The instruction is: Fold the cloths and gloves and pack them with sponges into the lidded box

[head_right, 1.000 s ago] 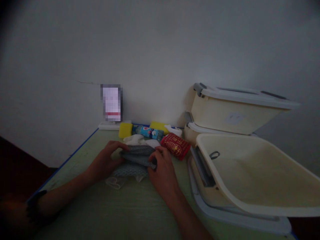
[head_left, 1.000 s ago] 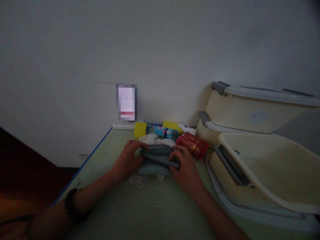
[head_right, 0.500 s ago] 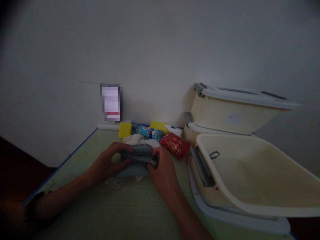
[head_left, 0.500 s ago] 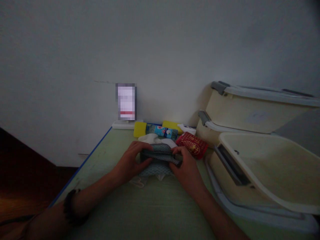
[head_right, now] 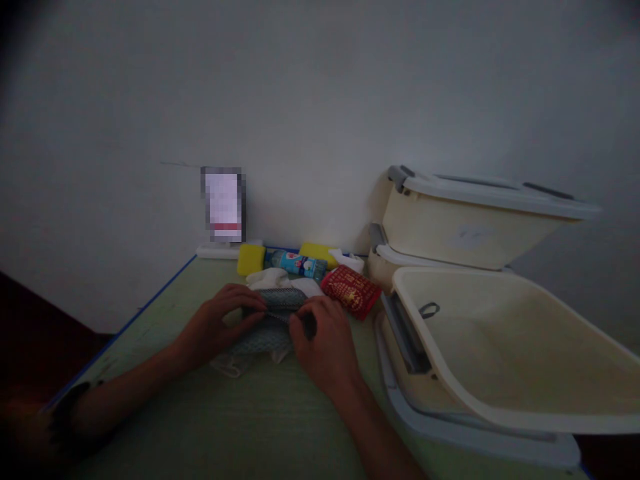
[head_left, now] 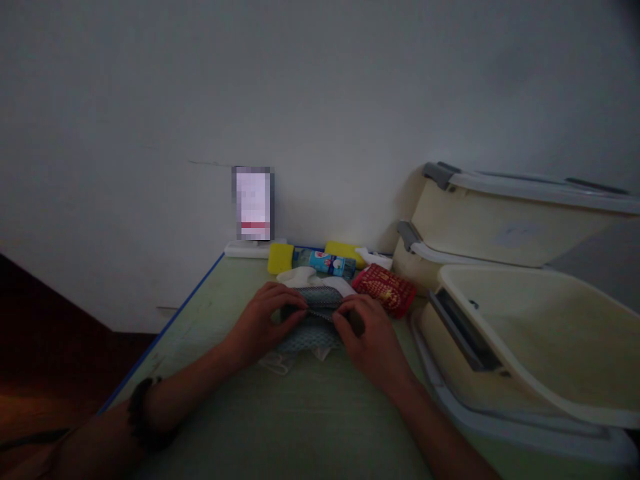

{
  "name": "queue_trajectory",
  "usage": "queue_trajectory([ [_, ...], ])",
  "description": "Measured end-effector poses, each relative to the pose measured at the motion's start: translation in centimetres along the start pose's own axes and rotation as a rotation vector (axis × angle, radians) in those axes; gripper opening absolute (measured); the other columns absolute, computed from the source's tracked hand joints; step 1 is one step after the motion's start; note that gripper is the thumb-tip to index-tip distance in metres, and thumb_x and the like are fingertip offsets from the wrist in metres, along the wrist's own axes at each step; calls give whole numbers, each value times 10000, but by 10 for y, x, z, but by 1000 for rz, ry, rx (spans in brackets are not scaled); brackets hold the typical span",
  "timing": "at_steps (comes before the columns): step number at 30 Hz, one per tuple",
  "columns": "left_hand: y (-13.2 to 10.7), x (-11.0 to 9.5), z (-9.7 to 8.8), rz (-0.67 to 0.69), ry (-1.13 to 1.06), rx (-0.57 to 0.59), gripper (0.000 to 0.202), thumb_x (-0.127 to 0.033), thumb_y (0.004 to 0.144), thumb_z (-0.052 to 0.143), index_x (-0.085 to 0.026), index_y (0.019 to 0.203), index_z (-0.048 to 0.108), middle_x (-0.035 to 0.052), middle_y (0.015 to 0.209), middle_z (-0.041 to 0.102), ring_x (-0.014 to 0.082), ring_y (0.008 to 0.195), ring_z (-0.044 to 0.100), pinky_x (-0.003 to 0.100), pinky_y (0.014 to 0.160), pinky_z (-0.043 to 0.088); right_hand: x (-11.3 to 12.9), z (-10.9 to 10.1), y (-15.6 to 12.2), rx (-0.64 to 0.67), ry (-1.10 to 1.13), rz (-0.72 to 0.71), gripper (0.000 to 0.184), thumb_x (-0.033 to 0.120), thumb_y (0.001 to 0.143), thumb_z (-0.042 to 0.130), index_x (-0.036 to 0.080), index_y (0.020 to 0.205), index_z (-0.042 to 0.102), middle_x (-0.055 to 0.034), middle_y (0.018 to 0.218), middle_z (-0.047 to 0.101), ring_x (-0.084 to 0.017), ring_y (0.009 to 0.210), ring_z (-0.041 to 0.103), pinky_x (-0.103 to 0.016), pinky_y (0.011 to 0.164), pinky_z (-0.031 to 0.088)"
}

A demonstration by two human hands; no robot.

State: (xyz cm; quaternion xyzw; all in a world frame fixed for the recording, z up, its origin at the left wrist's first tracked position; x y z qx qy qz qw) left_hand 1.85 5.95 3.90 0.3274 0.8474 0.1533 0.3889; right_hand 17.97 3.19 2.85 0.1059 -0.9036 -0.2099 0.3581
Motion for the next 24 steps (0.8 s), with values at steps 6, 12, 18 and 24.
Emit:
queue_trajectory([
  [6, 0, 0, -3, -26, -3, -37, 65, -219, 740, 589, -187, 769, 638, 47, 840, 651, 176, 856, 564, 338, 798, 454, 3, 1, -1, 19, -31, -21, 61, 227, 711, 582, 194, 740, 540, -67, 935, 558, -218, 905, 507, -393, 806, 413],
  [12, 0, -2, -4, -32, -21, -41, 61, -218, 736, 592, -192, 764, 639, 46, 829, 653, 178, 845, 568, 342, 790, 456, -1, 1, 1, 1, -31, 5, 16, 182, 734, 558, 196, 734, 551, -49, 822, 573, -204, 824, 530, -376, 756, 430],
  [18, -1, -2, -4, -38, -32, -47, 50, -217, 738, 590, -195, 770, 622, 41, 836, 643, 175, 846, 564, 337, 788, 455, -3, -2, 1, -11, -6, 4, 44, 177, 720, 586, 205, 752, 594, -36, 791, 588, -200, 796, 546, -365, 736, 438],
  [24, -3, 5, -5, -138, -14, -67, 81, -207, 736, 586, -187, 812, 567, 21, 815, 606, 159, 795, 563, 305, 729, 460, 0, -9, 2, -80, 37, 12, 95, 136, 724, 558, 204, 786, 580, -31, 815, 600, -196, 817, 547, -362, 755, 432],
])
Point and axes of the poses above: each hand's wrist, its own y-axis towards the middle knuckle, its own z-axis out of the palm, x = y × z, the point moved 7 cm from there along y, towards the middle knuckle
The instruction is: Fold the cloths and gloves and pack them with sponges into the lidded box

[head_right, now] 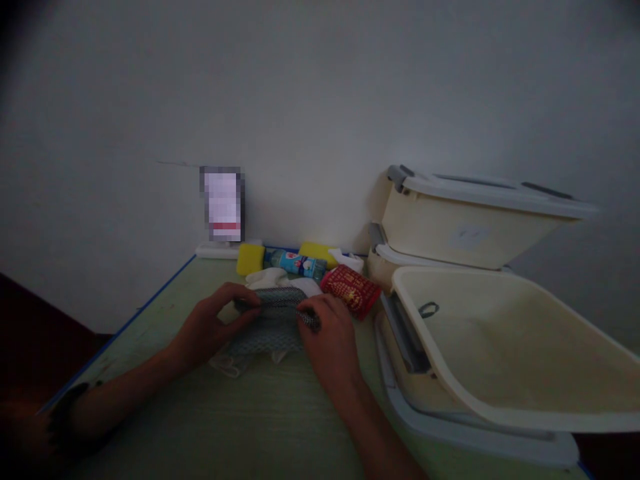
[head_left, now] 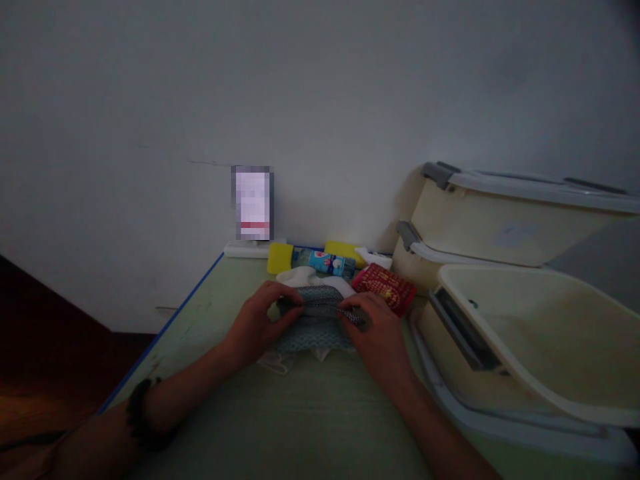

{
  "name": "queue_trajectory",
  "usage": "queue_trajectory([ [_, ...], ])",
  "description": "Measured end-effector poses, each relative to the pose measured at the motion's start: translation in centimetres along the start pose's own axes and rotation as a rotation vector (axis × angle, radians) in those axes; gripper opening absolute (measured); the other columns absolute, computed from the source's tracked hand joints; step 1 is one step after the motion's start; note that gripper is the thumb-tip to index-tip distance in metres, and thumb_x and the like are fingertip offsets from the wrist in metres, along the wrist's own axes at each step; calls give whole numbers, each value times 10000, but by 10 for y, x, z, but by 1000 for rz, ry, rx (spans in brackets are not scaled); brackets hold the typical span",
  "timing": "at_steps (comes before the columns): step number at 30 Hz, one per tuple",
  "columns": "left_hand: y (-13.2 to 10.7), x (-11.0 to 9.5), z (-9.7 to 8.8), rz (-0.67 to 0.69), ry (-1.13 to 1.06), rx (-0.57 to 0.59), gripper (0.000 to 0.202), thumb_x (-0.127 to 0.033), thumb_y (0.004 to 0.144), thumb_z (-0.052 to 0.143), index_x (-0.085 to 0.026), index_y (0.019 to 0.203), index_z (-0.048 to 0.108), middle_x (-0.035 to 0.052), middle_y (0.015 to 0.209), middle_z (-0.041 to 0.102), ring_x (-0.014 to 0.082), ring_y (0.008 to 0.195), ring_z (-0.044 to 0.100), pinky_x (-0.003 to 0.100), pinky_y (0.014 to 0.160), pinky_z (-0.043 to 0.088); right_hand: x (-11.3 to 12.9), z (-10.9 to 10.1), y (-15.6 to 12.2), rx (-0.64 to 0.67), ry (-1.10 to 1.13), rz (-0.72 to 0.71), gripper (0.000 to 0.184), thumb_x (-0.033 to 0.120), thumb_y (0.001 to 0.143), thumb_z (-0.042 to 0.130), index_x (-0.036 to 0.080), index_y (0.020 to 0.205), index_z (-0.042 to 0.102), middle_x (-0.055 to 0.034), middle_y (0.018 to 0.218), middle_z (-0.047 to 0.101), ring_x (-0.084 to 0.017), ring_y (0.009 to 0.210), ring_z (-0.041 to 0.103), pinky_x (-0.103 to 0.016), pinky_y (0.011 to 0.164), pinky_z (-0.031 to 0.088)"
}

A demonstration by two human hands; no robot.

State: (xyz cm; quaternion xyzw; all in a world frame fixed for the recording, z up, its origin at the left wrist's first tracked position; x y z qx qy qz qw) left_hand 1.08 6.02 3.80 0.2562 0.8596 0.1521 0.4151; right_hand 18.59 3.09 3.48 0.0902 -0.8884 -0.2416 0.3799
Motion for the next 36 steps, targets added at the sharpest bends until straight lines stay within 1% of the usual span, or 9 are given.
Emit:
queue_trajectory([
  [6, -1, 0, 0, 5, 8, 10, 127, -212, 751, 573, -183, 875, 571, 30, 845, 601, 161, 798, 559, 299, 716, 459, 0, 1, -1, -12, 10, 3, 238, 172, 711, 567, 198, 945, 533, -30, 804, 576, -195, 779, 543, -369, 740, 441],
  [12, -1, -3, 2, 79, -31, 22, 145, -183, 791, 526, -193, 907, 612, 38, 885, 585, 153, 846, 552, 284, 741, 460, 6, 4, -2, 38, -2, -67, 187, 282, 729, 600, 203, 899, 595, -57, 911, 546, -204, 885, 522, -362, 788, 430],
  [16, -1, -5, 1, 94, -51, 17, 146, -173, 799, 509, -195, 885, 624, 38, 877, 584, 149, 839, 557, 284, 742, 465, 8, 4, -2, 28, 0, -100, 97, 266, 779, 559, 195, 821, 610, -50, 858, 581, -189, 844, 540, -352, 771, 430],
  [19, -1, -3, 0, 44, -57, 4, 162, -192, 783, 536, -195, 938, 584, 31, 870, 590, 150, 834, 564, 292, 758, 468, 9, 0, -1, -3, 11, -111, 78, 252, 777, 569, 193, 817, 600, -38, 804, 611, -184, 798, 555, -350, 748, 435],
  [21, -1, 1, 1, -28, -96, 6, 299, -230, 756, 577, -196, 1045, 511, 33, 906, 592, 160, 873, 569, 308, 804, 461, 10, -6, 0, -56, 38, -124, 73, 250, 776, 571, 195, 822, 589, -34, 796, 615, -179, 784, 559, -340, 737, 439],
  [26, -3, 13, 11, -190, -277, 139, 635, -319, 688, 645, -207, 1225, 325, 82, 1101, 559, 205, 965, 568, 332, 802, 484, 21, -23, -4, -188, 187, -218, 46, 192, 787, 542, 207, 830, 543, -19, 805, 578, -152, 793, 545, -288, 717, 438],
  [29, -5, 4, 16, -100, -352, 331, 759, -309, 610, 710, -221, 1254, 316, 93, 1165, 546, 239, 1016, 551, 370, 837, 465, 24, -31, -6, -204, 351, -199, 84, 165, 790, 522, 219, 854, 529, -6, 821, 567, -135, 795, 538, -259, 702, 435],
  [32, -14, -15, 20, 77, -367, 635, 626, -324, 605, 701, -214, 1176, 469, 86, 1139, 583, 263, 1021, 549, 389, 852, 447, 21, -28, -4, 14, 500, -52, 39, 200, 775, 550, 217, 810, 544, 13, 774, 562, -110, 689, 529, -222, 613, 428],
  [36, -22, -36, 16, 235, -484, 840, 342, -349, 746, 516, -195, 1040, 597, 91, 1049, 635, 253, 999, 553, 398, 880, 414, 33, -1, -17, 750, 611, -9, 55, 214, 723, 604, 187, 758, 570, 8, 756, 586, -113, 690, 549, -225, 628, 432],
])
Point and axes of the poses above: each hand's wrist, its own y-axis towards the middle knuckle, its own z-axis out of the palm, x = y × z, the point moved 7 cm from there along y, towards the middle knuckle
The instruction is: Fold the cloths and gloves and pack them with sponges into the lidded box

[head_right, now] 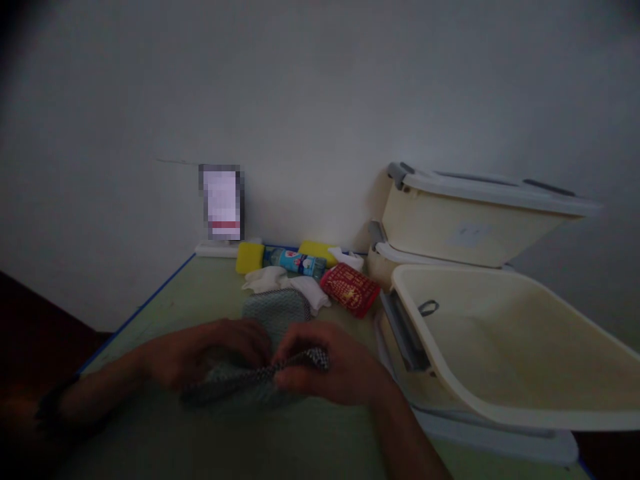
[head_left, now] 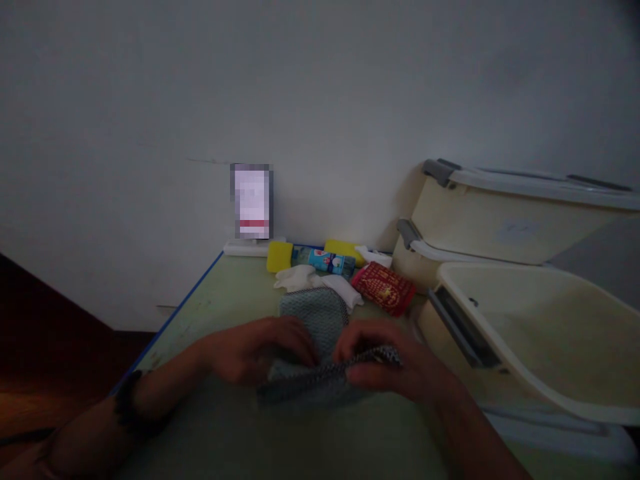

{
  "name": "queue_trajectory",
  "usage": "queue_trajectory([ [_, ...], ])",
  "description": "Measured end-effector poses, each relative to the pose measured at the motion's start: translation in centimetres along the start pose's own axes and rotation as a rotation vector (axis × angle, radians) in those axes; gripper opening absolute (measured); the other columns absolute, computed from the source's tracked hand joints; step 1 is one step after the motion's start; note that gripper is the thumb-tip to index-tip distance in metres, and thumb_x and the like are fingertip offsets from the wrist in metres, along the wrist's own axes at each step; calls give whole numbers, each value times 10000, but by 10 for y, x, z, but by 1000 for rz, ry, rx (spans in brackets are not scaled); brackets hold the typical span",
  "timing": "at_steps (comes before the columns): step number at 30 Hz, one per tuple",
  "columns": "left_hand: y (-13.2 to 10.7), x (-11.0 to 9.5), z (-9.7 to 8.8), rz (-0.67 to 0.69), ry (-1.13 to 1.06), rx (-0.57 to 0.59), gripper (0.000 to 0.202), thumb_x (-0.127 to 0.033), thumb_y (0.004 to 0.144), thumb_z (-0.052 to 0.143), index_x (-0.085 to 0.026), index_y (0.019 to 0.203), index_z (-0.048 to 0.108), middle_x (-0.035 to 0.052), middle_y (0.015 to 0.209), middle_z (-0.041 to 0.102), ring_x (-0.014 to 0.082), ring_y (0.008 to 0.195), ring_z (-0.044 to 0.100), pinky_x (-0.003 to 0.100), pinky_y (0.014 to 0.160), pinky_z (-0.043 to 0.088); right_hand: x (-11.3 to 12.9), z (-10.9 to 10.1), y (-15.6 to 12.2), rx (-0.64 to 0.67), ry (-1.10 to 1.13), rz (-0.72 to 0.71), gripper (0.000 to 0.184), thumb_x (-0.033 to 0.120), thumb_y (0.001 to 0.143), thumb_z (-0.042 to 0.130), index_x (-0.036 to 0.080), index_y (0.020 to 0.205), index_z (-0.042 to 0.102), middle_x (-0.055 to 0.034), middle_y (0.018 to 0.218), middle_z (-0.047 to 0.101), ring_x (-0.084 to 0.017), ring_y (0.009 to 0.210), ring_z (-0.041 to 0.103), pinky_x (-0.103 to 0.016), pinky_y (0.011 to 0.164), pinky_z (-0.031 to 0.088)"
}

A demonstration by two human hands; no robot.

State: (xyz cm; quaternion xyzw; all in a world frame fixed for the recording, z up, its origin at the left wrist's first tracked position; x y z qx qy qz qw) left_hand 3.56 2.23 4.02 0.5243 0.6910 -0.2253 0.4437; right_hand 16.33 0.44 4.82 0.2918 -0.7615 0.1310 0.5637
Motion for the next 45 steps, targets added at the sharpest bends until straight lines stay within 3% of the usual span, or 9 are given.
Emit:
queue_trajectory([
  [4, 1, 3, -1, 3, 8, 13, 303, -256, 827, 394, -192, 1026, 613, 91, 1024, 647, 230, 1027, 539, 382, 906, 391, -11, 22, -8, 413, 144, 180, 83, 169, 695, 619, 165, 762, 572, -9, 784, 618, -115, 735, 579, -259, 715, 451],
  [10, 5, 17, -3, -102, 324, -134, 275, -189, 842, 408, -201, 1055, 583, 80, 1065, 582, 193, 1008, 514, 342, 894, 393, -18, 26, -13, 488, 185, 253, 114, 163, 668, 643, 163, 757, 571, -2, 768, 619, -117, 753, 588, -275, 750, 451],
  [16, 9, 14, 6, -124, 345, -88, 253, -236, 804, 495, -206, 1036, 590, 72, 1118, 529, 209, 1065, 462, 350, 942, 346, -24, -3, -1, -4, 94, 255, 205, 321, 652, 674, 184, 769, 577, 49, 639, 526, -70, 542, 475, -180, 490, 372],
  [20, 1, 34, -21, -248, -3, -389, 314, -336, 871, 346, -174, 995, 584, 73, 1003, 607, 197, 952, 549, 340, 867, 402, -38, -23, 5, -469, 79, 269, 262, 411, 688, 618, 197, 826, 556, 35, 650, 558, -90, 524, 495, -191, 446, 345],
  [23, -8, 48, -33, -296, -247, -576, 487, -448, 880, 194, -156, 979, 570, 88, 944, 635, 209, 914, 578, 352, 819, 429, -45, -27, 8, -664, -52, 242, 274, 434, 691, 597, 189, 809, 563, -7, 732, 606, -154, 647, 572, -249, 549, 422],
  [26, -6, 46, -28, -366, -70, -483, 421, -469, 751, 509, -184, 1061, 527, 64, 960, 629, 216, 875, 580, 323, 739, 453, -49, -26, 11, -719, -97, 222, 285, 440, 711, 572, 180, 828, 560, -44, 791, 631, -206, 754, 601, -304, 639, 453],
  [31, -9, 43, -34, -507, 173, -627, 385, -405, 721, 571, -191, 1037, 514, 18, 819, 613, 160, 675, 577, 272, 590, 453, -52, -26, 13, -628, 7, 211, 443, 397, 714, 591, 177, 1079, 469, -72, 911, 653, -208, 821, 610, -337, 719, 463],
  [39, -13, 47, -43, -458, 352, -761, 349, -407, 761, 532, -202, 1042, 504, 64, 1049, 581, 223, 985, 528, 378, 845, 418, -52, -30, 11, -743, -321, 211, 448, 292, 734, 559, 140, 1140, 449, -57, 818, 617, -193, 736, 589, -339, 698, 450],
  [45, -13, 60, -40, -508, 400, -720, 354, -356, 812, 447, -165, 1109, 475, 102, 1105, 529, 231, 1047, 490, 418, 905, 384, -63, -23, 15, -761, -429, 240, 479, 248, 715, 549, 131, 1163, 430, -95, 916, 588, -222, 806, 570, -393, 751, 443],
])
Point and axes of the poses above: each hand's wrist, its own y-axis towards the middle knuckle, its own z-axis out of the palm, x = y × z, the point moved 7 cm from there along y, towards the middle knuckle
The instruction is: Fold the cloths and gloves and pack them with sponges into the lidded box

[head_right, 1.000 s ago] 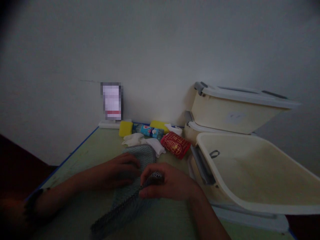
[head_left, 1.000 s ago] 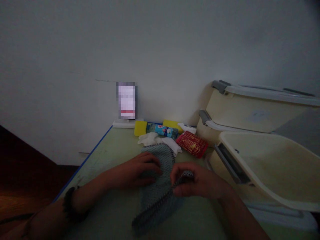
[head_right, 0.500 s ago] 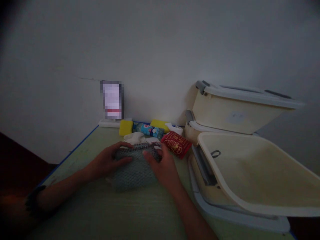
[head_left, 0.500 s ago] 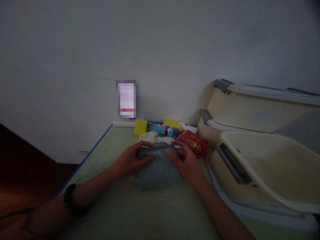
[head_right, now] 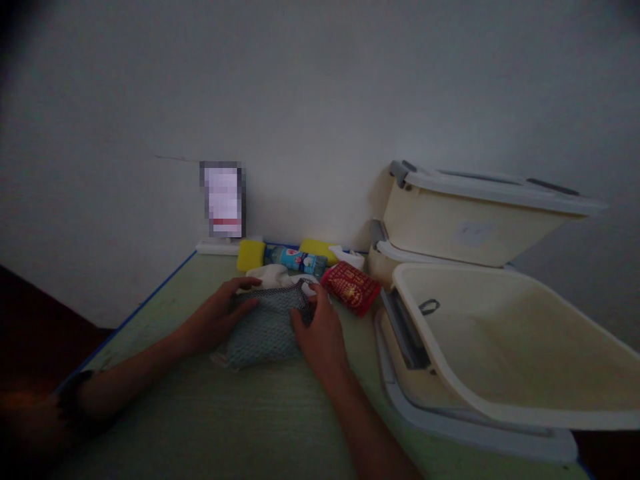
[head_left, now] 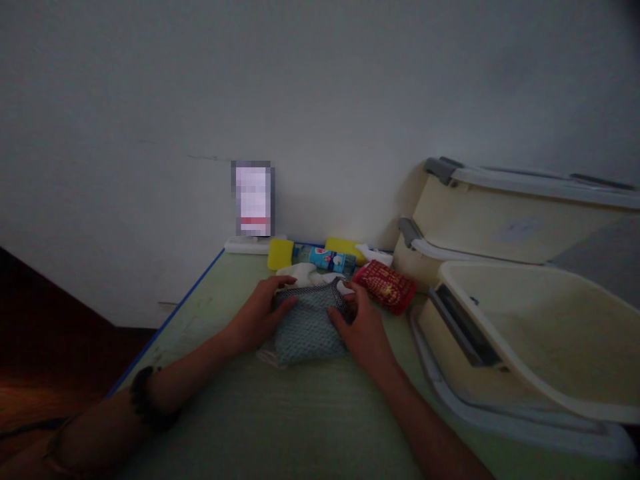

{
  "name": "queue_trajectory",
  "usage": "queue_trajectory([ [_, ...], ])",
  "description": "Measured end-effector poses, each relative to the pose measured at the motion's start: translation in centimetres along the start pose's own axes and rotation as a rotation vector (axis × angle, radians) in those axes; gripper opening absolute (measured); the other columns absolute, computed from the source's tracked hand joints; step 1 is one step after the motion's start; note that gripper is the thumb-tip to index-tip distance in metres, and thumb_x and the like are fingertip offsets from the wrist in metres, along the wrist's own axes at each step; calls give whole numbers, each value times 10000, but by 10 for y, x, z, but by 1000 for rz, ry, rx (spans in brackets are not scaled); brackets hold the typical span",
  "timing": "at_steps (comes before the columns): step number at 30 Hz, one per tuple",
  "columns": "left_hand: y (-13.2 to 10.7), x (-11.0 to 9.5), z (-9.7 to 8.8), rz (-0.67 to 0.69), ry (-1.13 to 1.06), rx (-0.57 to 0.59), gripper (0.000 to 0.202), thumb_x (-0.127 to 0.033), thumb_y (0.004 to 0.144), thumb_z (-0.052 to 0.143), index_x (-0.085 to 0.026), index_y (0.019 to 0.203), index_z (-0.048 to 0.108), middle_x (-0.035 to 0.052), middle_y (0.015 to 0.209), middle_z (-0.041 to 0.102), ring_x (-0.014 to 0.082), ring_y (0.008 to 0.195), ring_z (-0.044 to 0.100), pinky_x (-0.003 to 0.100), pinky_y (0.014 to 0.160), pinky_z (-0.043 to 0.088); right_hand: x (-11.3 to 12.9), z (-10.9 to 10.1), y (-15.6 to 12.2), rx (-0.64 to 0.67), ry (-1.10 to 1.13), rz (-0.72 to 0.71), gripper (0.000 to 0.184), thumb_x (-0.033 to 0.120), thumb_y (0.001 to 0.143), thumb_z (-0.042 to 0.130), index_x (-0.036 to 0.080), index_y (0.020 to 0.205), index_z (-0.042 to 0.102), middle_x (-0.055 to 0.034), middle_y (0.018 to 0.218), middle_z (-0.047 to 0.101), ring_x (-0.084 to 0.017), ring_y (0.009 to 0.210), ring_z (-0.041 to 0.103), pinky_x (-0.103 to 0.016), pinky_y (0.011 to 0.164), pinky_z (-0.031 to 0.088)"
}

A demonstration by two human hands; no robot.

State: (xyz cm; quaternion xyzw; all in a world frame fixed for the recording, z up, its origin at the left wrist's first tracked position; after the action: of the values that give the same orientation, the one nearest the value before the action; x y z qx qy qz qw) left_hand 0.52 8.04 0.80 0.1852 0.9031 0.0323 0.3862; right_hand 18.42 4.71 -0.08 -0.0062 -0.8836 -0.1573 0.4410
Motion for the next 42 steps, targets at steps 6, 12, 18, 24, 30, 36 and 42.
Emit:
queue_trajectory([
  [6, 1, 4, -2, -49, -3, -2, 424, -406, 793, 460, -130, 1115, 446, 132, 1106, 525, 237, 962, 530, 426, 841, 425, 3, -2, 0, -26, -23, -95, 353, 248, 751, 496, 139, 1086, 465, -129, 1036, 556, -231, 894, 542, -413, 790, 428],
  [12, 5, 6, 1, -61, -238, 100, 333, -351, 723, 570, -168, 996, 513, 84, 1019, 591, 217, 898, 581, 395, 797, 460, 1, 0, 0, 21, -104, -66, 162, 214, 719, 492, 158, 870, 487, -84, 839, 555, -228, 792, 535, -377, 695, 437],
  [18, 4, 8, -1, -104, -529, 25, 332, -234, 679, 624, -185, 972, 479, 51, 1027, 578, 186, 923, 578, 344, 775, 484, 4, 0, -1, 10, -41, -126, 102, 224, 704, 523, 185, 785, 475, -69, 857, 542, -220, 821, 492, -376, 745, 396],
  [24, 0, -4, -6, -10, -750, -17, 364, -149, 661, 641, -190, 985, 479, 42, 986, 592, 179, 955, 564, 320, 797, 487, 9, -12, 2, -20, 113, -179, 138, 187, 682, 542, 206, 710, 409, -30, 815, 513, -184, 788, 469, -328, 738, 379],
  [30, 2, -4, -3, -50, -715, -11, 221, -181, 665, 643, -163, 837, 506, 84, 1144, 562, 207, 1074, 517, 383, 916, 421, 13, -11, 1, 20, 244, -181, 158, 141, 665, 541, 207, 686, 399, -27, 853, 514, -177, 831, 483, -302, 757, 378],
  [36, 3, 7, 14, -139, -564, 162, 234, -307, 671, 642, -165, 813, 523, 44, 911, 635, 190, 860, 602, 391, 807, 465, 13, -9, 0, 39, 277, -200, 165, 117, 668, 525, 208, 695, 391, -26, 850, 521, -170, 805, 499, -301, 746, 400],
  [42, 3, 4, 0, -65, -439, 38, 211, -315, 694, 626, -168, 804, 523, 2, 791, 576, 143, 747, 567, 309, 713, 466, 24, -20, -4, -72, 92, -334, 179, 95, 633, 559, 210, 690, 434, -66, 1017, 529, -221, 983, 473, -384, 856, 357],
])
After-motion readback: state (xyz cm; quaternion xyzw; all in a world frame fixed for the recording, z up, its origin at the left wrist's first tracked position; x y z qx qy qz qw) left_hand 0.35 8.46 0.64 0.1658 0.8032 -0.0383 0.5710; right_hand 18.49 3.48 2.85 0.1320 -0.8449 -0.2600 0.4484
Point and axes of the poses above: each hand's wrist, its own y-axis towards the middle knuckle, its own z-axis out of the palm, x = y × z, the point moved 7 cm from there along y, towards the middle knuckle
